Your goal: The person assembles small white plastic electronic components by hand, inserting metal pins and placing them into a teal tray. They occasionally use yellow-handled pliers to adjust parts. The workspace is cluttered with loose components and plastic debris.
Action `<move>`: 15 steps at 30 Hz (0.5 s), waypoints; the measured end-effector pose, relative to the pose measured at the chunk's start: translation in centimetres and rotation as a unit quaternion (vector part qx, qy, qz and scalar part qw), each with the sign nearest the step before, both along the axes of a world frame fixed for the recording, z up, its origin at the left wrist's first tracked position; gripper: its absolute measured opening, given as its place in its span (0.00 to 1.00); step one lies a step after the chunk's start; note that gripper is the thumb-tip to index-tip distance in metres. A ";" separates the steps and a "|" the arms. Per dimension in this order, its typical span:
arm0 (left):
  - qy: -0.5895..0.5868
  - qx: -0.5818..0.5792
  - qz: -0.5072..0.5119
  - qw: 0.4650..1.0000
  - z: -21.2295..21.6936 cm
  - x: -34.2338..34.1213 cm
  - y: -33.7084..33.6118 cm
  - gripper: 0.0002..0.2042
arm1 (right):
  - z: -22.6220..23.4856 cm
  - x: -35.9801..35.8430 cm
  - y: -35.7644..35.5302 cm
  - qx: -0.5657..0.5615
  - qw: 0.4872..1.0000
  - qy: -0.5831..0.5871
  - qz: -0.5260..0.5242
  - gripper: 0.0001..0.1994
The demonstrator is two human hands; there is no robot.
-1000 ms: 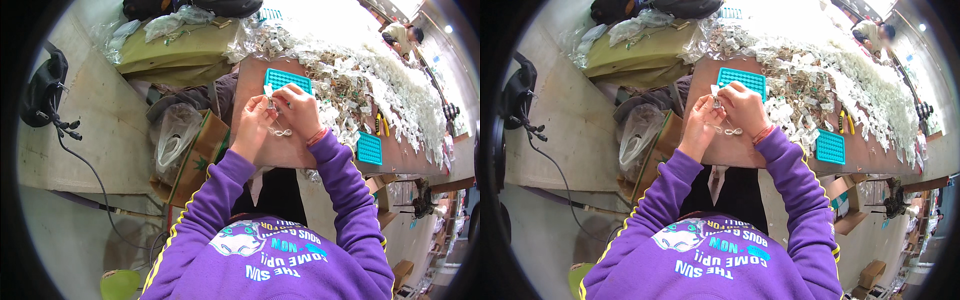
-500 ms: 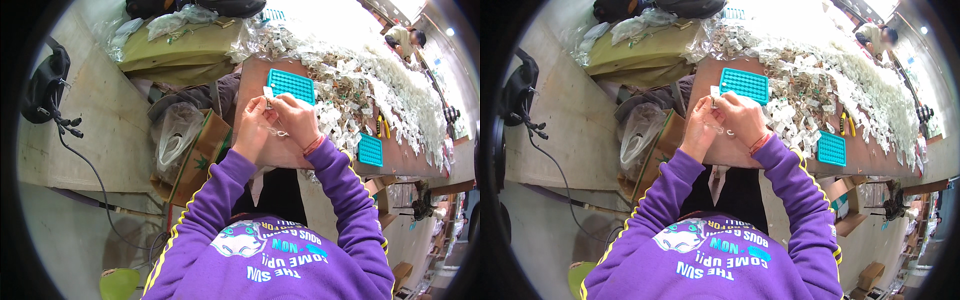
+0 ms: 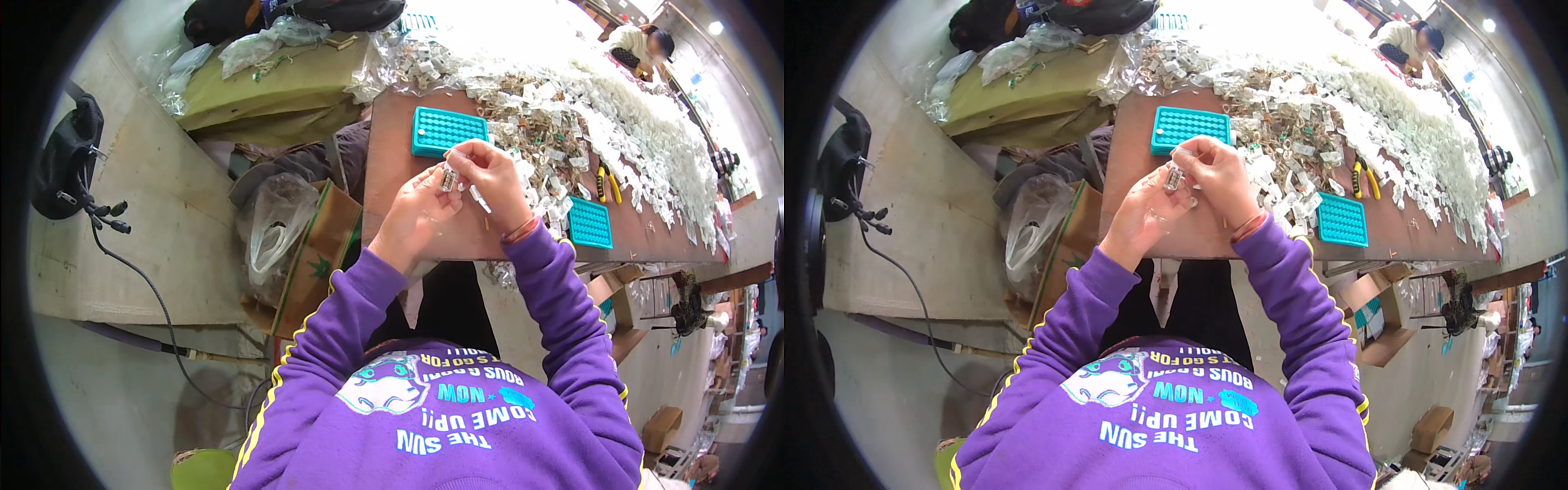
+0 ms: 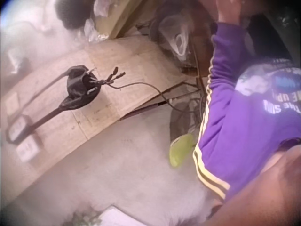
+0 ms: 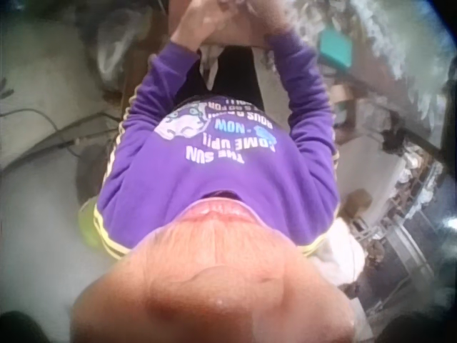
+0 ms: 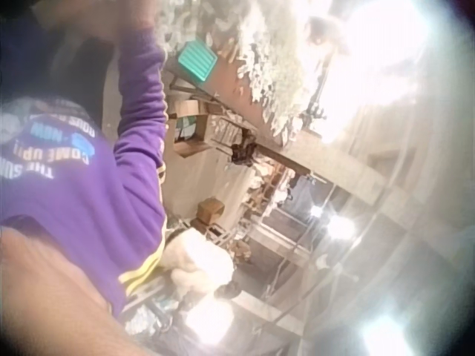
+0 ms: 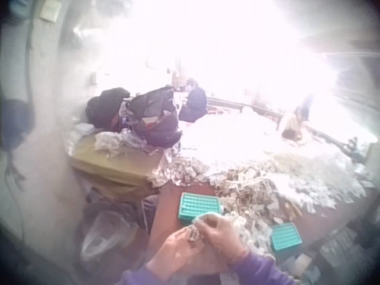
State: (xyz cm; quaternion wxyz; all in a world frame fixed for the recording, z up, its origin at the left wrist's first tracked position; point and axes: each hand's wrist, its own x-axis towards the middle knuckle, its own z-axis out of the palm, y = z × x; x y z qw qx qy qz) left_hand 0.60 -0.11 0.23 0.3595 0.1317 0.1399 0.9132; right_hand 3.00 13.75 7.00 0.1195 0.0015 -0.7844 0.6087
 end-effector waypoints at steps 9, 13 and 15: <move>-0.134 0.096 -0.065 0.984 1.0 1.9 -1.5 0.09 | -0.9 3.6 -0.8 0.312 0.896 0.315 0.038 0.16; -0.142 0.025 0.007 0.990 1.1 3.0 -0.6 0.10 | -0.9 3.6 -0.3 0.371 0.871 0.318 0.044 0.15; -0.134 0.014 0.017 0.991 1.3 3.5 -0.5 0.10 | -1.0 3.9 -0.1 0.377 0.872 0.307 0.051 0.15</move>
